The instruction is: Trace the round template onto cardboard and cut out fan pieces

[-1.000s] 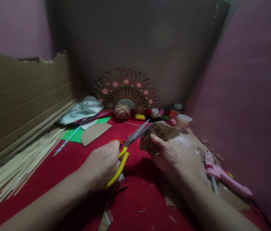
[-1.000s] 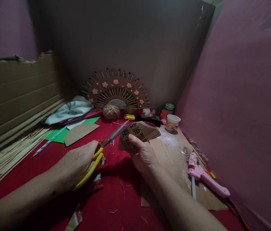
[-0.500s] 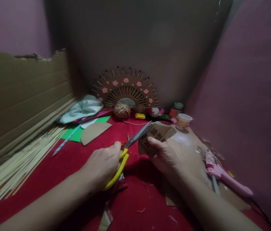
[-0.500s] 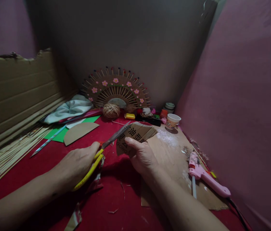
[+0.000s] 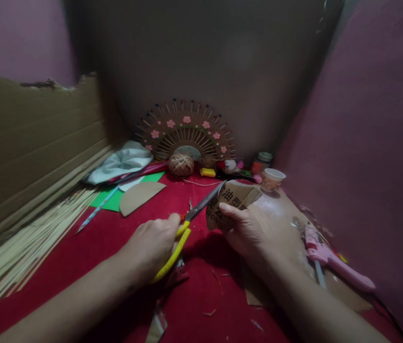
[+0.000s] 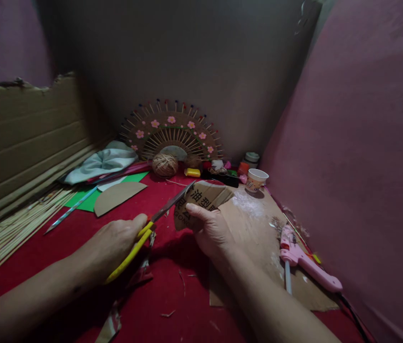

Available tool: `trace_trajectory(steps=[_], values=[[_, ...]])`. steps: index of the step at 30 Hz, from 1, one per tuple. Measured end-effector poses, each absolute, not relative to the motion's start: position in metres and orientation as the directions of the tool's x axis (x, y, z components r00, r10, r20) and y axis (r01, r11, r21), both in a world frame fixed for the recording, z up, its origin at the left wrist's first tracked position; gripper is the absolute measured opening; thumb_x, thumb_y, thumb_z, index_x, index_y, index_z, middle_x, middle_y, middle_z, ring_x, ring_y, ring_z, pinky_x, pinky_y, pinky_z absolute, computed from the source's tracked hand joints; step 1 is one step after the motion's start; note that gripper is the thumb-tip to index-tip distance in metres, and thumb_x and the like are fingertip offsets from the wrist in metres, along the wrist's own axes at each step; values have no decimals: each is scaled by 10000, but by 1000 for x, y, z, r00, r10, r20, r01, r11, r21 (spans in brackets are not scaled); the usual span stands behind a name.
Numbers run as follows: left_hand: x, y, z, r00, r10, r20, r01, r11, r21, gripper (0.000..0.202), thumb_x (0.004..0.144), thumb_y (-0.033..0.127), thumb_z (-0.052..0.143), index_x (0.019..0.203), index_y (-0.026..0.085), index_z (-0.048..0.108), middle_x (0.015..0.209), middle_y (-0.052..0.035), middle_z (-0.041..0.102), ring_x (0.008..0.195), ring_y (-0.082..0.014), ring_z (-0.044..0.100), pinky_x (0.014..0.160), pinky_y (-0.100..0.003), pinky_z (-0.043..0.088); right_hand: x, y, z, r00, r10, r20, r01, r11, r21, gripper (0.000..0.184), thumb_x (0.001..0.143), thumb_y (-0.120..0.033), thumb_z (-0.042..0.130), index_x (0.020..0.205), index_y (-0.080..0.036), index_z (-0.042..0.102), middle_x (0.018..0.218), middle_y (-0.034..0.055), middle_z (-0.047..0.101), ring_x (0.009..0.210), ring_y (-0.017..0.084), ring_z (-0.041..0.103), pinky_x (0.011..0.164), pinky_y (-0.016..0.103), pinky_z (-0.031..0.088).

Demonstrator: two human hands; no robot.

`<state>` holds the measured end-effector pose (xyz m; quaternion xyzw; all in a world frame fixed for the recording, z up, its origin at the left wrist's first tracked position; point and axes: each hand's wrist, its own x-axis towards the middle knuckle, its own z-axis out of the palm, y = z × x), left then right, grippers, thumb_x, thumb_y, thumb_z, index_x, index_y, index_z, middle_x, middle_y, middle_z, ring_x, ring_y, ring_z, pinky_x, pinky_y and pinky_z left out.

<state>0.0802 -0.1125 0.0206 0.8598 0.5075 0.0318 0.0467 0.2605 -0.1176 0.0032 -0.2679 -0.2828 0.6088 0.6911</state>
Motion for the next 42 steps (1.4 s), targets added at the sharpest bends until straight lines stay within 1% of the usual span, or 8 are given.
trace_trajectory(steps=[6, 12, 23, 30, 33, 36, 39, 42], values=[[76, -110, 27, 473, 878, 76, 840, -475, 262, 155, 854, 340, 282, 773, 220, 336, 760, -66, 574, 615, -182, 545, 539, -289, 359, 264, -117, 9, 100, 994, 37, -694, 96, -714, 344, 559, -46, 675, 876, -168, 624, 747, 1, 699, 644, 132, 627, 643, 245, 513], [82, -113, 28, 483, 875, 16, 855, -476, 206, 203, 855, 374, 293, 796, 203, 386, 775, -84, 579, 634, -203, 553, 544, -309, 367, 263, -119, 9, 115, 989, 87, -680, 143, -719, 347, 576, -35, 657, 885, -190, 625, 768, -19, 692, 687, 125, 622, 734, 260, 497], [83, -112, 22, 474, 880, -23, 876, -468, 120, 235, 881, 332, 254, 901, 171, 424, 742, -104, 647, 685, -272, 644, 524, -317, 367, 259, -121, 6, 66, 997, 39, -641, 73, -764, 293, 591, -50, 661, 858, -167, 642, 793, 3, 705, 716, 137, 636, 775, 287, 496], [79, -112, 24, 498, 867, -7, 866, -496, 68, 235, 875, 309, 261, 881, 168, 448, 730, -113, 651, 668, -276, 644, 514, -317, 378, 261, -121, 5, 61, 998, 31, -598, 61, -799, 205, 598, -69, 667, 787, -147, 647, 712, 10, 694, 625, 125, 611, 693, 269, 501], [79, -111, 24, 503, 864, -8, 864, -502, 32, 249, 879, 321, 260, 878, 169, 457, 703, -106, 645, 669, -270, 643, 516, -308, 377, 261, -120, 5, 74, 996, 44, -595, 80, -800, 229, 585, -64, 673, 796, -150, 645, 725, 8, 695, 635, 124, 614, 700, 265, 496], [79, -111, 24, 500, 866, -4, 865, -499, 40, 254, 882, 340, 257, 868, 180, 454, 702, -97, 638, 678, -263, 639, 529, -307, 378, 262, -120, 6, 95, 994, 58, -624, 105, -774, 305, 557, -41, 682, 829, -171, 638, 745, -5, 699, 646, 134, 624, 695, 280, 502], [79, -110, 23, 482, 876, 8, 874, -482, 59, 243, 877, 351, 256, 834, 192, 434, 710, -95, 626, 682, -261, 628, 542, -311, 372, 262, -119, 7, 110, 993, 46, -674, 109, -731, 303, 562, -59, 697, 831, -184, 635, 721, -16, 695, 645, 143, 631, 667, 281, 506], [77, -109, 22, 483, 875, 24, 863, -481, 156, 184, 862, 337, 275, 801, 203, 385, 724, -85, 612, 666, -236, 607, 554, -309, 371, 264, -117, 8, 127, 991, 41, -707, 119, -697, 259, 613, -146, 709, 858, -190, 640, 762, -2, 705, 655, 157, 639, 649, 304, 513]])
